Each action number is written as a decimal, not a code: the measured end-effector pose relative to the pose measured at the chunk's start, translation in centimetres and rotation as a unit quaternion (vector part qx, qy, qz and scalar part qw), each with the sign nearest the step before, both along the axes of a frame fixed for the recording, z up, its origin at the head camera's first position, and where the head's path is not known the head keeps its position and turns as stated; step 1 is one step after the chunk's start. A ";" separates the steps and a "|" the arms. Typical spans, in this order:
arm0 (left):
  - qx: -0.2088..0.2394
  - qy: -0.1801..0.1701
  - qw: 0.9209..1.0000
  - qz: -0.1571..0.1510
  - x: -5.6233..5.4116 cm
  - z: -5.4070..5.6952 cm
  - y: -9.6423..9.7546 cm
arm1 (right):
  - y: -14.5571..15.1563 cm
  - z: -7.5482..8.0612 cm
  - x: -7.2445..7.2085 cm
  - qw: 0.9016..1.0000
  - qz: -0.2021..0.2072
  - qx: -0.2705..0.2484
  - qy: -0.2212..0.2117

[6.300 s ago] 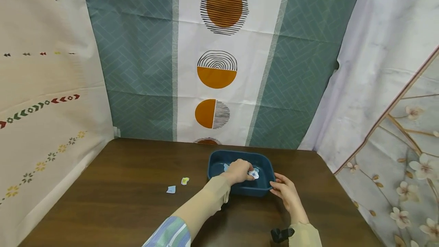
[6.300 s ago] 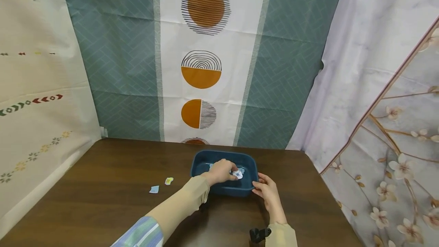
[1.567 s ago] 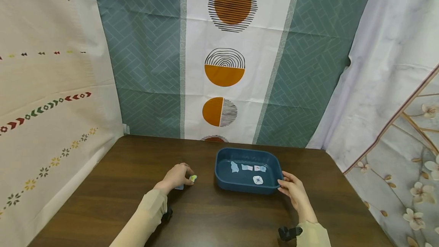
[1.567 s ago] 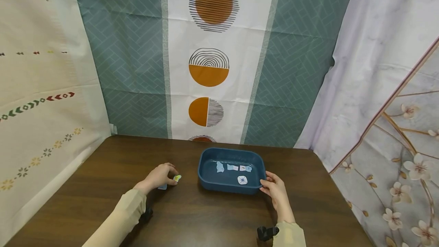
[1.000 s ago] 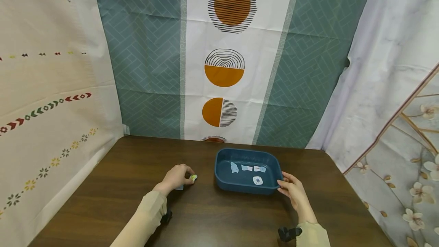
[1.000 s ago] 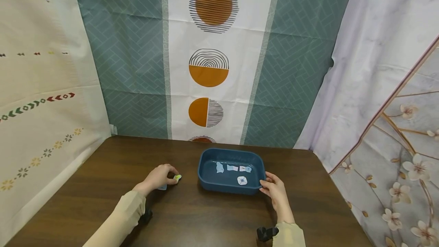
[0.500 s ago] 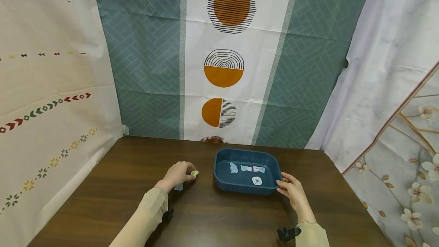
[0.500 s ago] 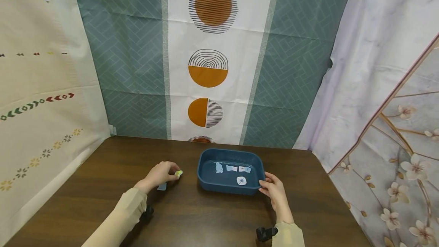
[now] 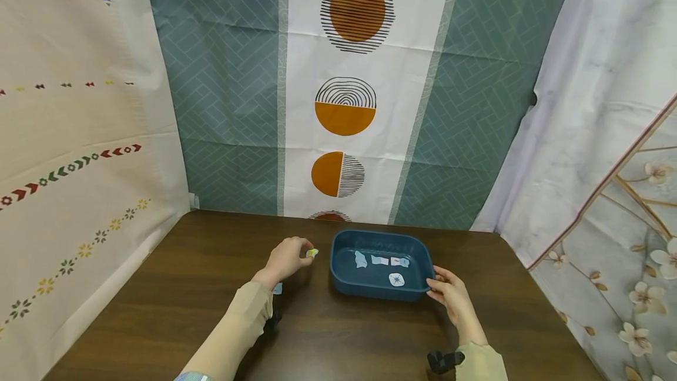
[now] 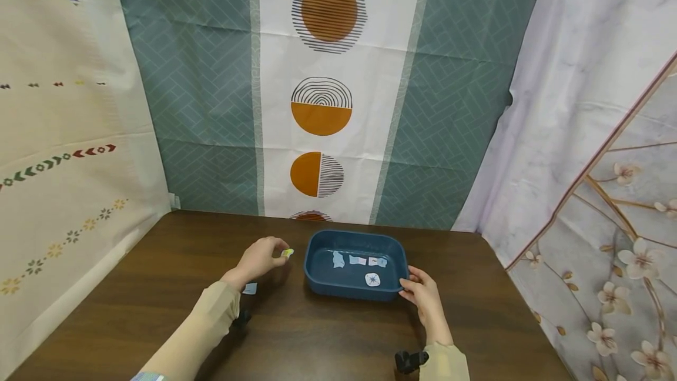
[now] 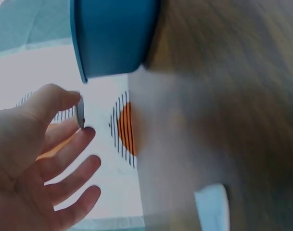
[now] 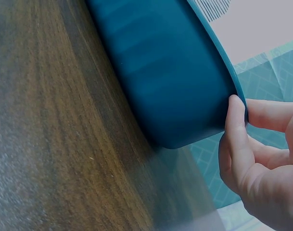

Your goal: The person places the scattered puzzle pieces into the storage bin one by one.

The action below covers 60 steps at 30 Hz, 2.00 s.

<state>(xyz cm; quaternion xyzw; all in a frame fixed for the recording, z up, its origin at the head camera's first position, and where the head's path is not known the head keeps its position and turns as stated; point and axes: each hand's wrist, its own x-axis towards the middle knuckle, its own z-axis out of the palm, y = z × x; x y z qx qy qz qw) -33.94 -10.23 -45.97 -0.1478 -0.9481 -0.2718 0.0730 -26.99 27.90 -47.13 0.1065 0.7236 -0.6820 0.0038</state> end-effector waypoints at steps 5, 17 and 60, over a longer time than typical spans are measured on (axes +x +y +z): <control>0.018 0.013 1.000 0.010 -0.4 0.8 1.6 | 0.1 -0.1 0.0 1.000 0.000 0.002 0.001; 0.047 -0.008 0.998 -0.039 -0.5 3.0 6.3 | 0.0 -0.1 -0.1 1.000 0.002 -0.002 0.003; -0.103 -0.090 0.984 -0.113 -1.1 -0.8 16.0 | 0.0 -0.4 0.0 1.000 -0.003 -0.006 0.006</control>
